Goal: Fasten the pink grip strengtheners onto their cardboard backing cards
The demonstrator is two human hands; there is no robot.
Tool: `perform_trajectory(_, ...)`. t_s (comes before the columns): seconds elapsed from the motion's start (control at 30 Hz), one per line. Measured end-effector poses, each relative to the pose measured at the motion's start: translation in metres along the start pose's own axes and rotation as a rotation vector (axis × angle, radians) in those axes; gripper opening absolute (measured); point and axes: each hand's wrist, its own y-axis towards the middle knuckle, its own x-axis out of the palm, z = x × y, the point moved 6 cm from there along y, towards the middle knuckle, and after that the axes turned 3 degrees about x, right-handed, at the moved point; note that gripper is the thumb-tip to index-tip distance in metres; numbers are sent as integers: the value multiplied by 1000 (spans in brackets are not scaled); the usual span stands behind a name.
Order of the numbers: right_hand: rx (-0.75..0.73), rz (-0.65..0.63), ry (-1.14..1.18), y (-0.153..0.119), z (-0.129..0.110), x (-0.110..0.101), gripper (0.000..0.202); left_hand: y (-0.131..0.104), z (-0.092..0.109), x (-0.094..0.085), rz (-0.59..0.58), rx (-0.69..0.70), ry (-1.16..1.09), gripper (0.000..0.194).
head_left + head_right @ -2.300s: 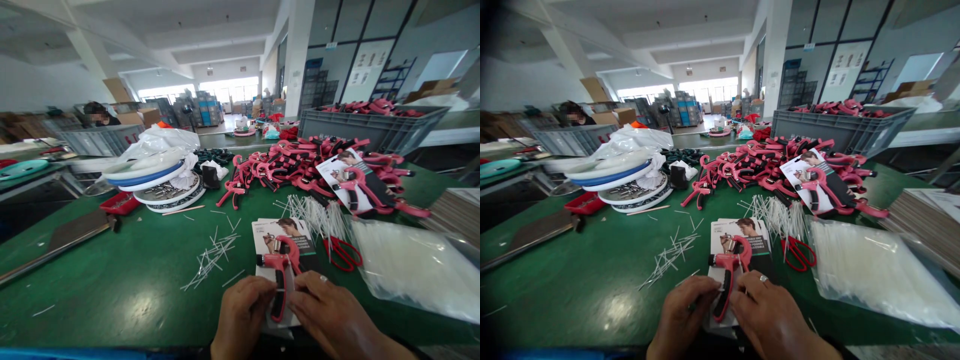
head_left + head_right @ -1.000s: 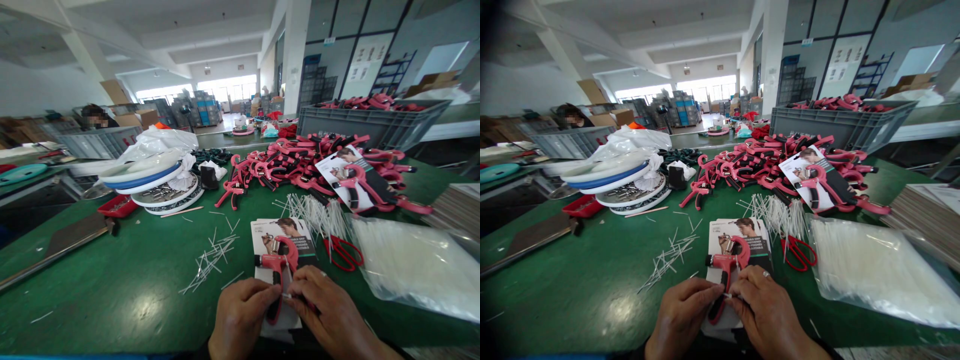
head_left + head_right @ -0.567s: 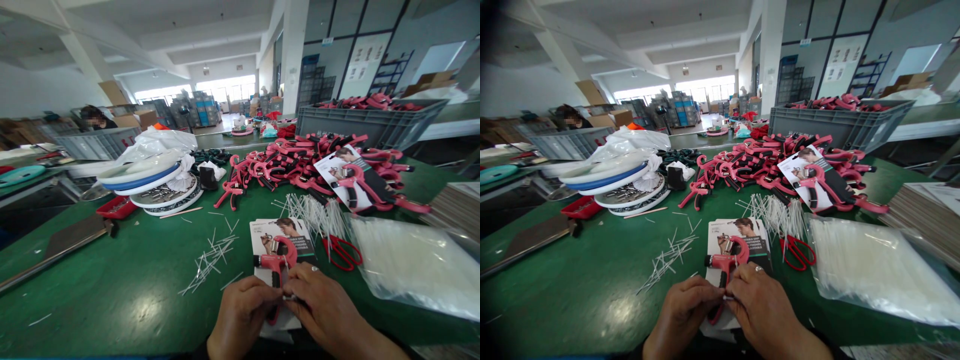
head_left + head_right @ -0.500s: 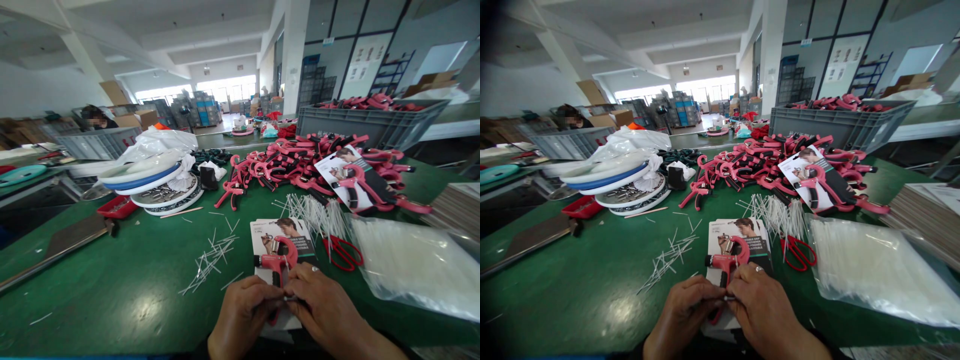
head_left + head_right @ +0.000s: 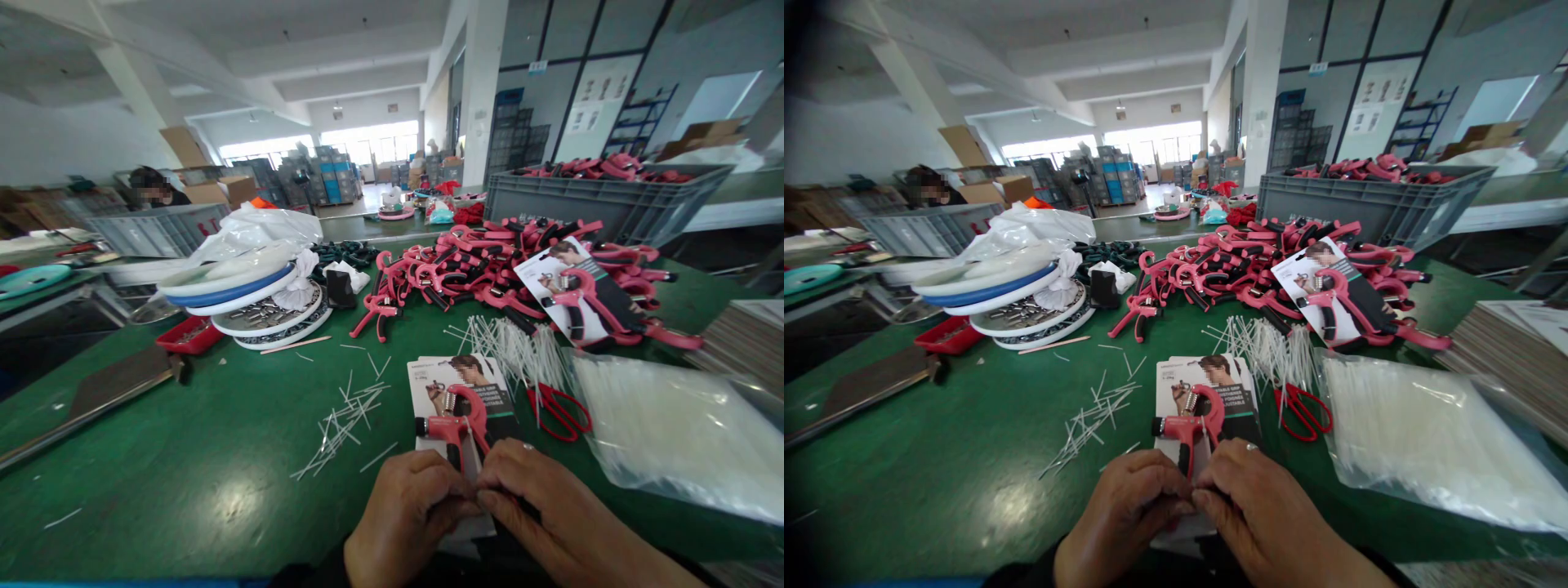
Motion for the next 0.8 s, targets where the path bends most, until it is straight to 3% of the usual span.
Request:
perform_trajectory(0.17, 129, -52, -94, 2, 4, 5, 16, 1, 1, 6, -74, 26, 78, 23)
perform_trajectory(0.3, 133, -97, -156, 0, 5, 10, 18, 3, 3, 8, -97, 37, 107, 18)
perform_trajectory(0.5, -44, -14, -227, -4, -3, 6, 19, 14, 3, 4, -219, 67, 170, 5)
perform_trajectory(0.6, -133, 48, -274, -9, -5, 1, 19, 19, 4, 4, -292, 105, 151, 8)
perform_trajectory(0.8, -232, 98, -401, -18, -1, -2, 24, 22, 1, 8, -399, -65, 172, 6)
